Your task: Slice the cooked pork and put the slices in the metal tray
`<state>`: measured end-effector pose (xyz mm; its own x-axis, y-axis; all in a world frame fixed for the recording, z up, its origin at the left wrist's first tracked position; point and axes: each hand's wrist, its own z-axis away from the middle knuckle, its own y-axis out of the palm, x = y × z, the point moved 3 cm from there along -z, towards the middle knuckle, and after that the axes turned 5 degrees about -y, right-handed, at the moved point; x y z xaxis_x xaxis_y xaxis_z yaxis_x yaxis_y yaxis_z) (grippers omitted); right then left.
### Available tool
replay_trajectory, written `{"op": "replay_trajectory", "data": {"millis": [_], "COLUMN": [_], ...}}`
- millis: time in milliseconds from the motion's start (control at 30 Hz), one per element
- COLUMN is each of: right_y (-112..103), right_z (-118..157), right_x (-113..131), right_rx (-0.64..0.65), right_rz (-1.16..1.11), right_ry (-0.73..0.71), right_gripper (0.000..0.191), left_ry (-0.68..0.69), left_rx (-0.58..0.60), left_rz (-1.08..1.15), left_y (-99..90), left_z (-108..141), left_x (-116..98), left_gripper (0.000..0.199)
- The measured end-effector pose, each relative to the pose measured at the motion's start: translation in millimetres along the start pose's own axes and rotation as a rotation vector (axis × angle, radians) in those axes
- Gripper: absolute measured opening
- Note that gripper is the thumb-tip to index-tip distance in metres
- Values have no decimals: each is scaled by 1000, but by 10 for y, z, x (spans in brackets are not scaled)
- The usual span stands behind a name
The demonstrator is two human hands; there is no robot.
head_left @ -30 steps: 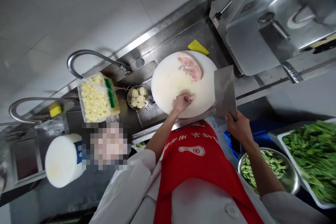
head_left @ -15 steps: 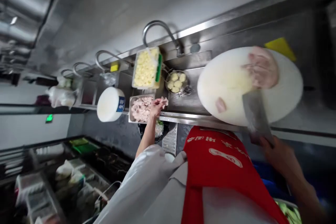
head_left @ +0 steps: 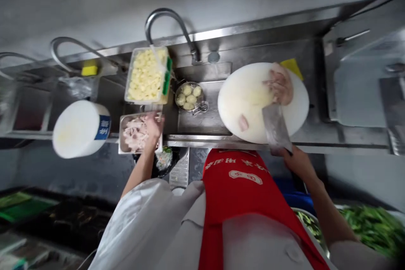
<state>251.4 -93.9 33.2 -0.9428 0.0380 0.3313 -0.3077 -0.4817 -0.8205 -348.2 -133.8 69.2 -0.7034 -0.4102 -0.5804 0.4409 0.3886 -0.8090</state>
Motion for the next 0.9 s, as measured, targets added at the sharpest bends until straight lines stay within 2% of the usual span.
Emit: {"op": "replay_trajectory", "data": {"millis": [67,133,167,200,233,300,367,433,500,633,700,767,800,900], "right_y": [1,17,35,62,94,165,244,328,407,521,565,600,615,641], "right_z": [-18,-20,-16,-9,-1,20,44,68,88,98,91,84,81,80], "right_x": [-101,-230,-290,-342,-383,-435,-452,-454,-455,-480,-500,-520,-529,-548], "right_rx": [-38,-80,-88,-86,-81,-75,-69,-44,-19,-14,2,25,37,35], "right_rz": [-5,-28,-53,-84,-119,-190,-274,-372,-463,-552,-568,-587,-601,-625], "right_ry": [48,70,74,75,77,92,118,162,204,223,218,224,227,228], "right_gripper": [37,40,40,41,40,39,37,36,35,35,36,35,35,35], "left_ry": [223,421,607,776,889,991,943,795,542,-49,-239,-314,-300,-92], "left_rx": [265,461,595,708,796,918,970,985,969,943,925,852,795,619], "left_rz": [87,141,150,138,103,31,11,103,314,785,895,904,882,705], "left_y": [643,1271,1555,1795,1994,2271,2428,2521,2592,2752,2832,2880,2883,2799], "left_z": [169,382,499,598,665,715,706,713,764,979,1075,1118,1119,1075], "left_x": [-566,-1194,-1510,-1784,-2001,-2287,-2423,-2488,-2529,-2585,-2601,-2590,-2574,-2501], "left_gripper": [20,24,30,37,44,48,46,42,39,41,44,43,41,30]}}
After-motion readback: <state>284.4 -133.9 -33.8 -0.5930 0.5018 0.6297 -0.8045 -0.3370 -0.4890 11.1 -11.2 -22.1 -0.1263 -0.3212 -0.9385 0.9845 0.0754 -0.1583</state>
